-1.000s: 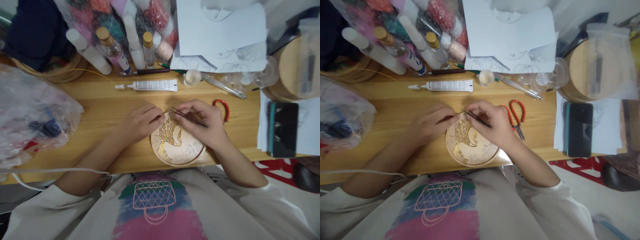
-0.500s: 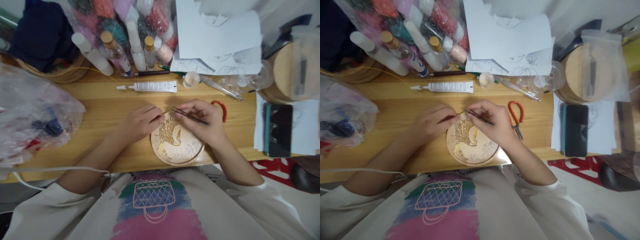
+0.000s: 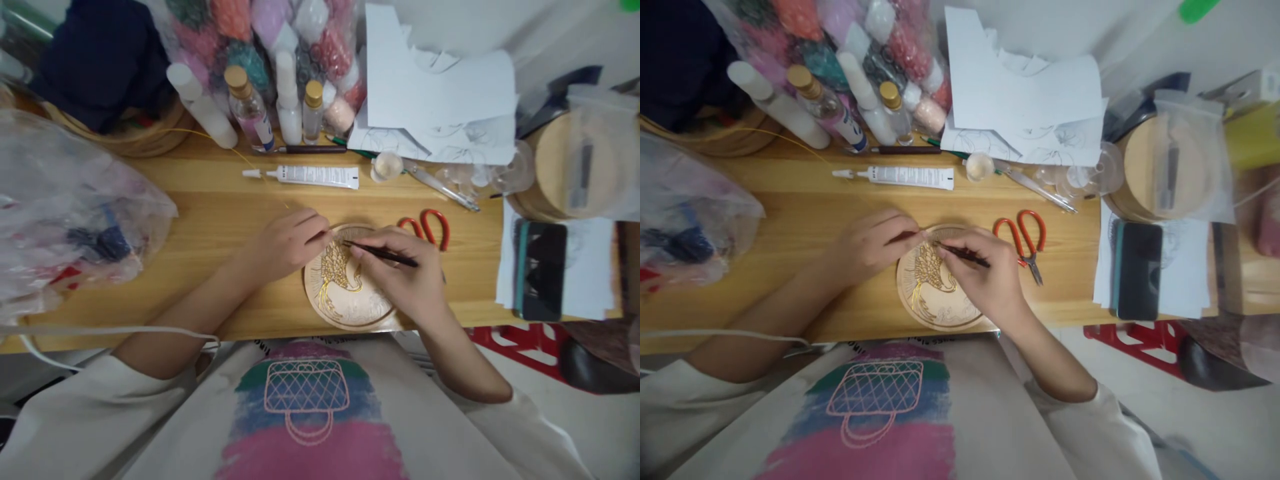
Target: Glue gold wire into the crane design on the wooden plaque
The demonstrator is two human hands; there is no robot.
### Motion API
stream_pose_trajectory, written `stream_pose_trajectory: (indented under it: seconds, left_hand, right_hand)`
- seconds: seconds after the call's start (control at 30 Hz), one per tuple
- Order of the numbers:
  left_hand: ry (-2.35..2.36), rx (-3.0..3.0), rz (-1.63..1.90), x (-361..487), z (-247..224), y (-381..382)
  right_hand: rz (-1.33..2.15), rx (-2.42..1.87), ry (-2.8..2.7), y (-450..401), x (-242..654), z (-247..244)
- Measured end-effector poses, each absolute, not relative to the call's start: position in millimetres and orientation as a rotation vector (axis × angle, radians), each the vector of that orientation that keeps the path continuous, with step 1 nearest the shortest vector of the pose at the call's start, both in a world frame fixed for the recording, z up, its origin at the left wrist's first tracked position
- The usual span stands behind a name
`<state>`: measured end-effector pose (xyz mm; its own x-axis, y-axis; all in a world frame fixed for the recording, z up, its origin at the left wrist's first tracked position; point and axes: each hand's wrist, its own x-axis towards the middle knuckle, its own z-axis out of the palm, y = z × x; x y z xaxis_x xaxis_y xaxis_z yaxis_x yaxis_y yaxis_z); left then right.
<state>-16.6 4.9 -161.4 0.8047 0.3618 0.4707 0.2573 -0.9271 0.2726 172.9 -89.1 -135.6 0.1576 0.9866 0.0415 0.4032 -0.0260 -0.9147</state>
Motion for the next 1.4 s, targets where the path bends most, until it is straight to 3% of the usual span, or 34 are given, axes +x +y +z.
stream_pose_trajectory:
  seconds: [1.1,1.4]
  left_hand:
    - [0.591,2.752,0.755,-15.7,-165.1,3.4]
    - [0.480,2.978,0.684,-18.2,-164.6,6.1]
  right_hand:
    - [0.758,-1.646,-1.263,-92.1,150.9,-151.4]
    - [0.727,-1.813,-1.130,-94.9,137.9,-149.7]
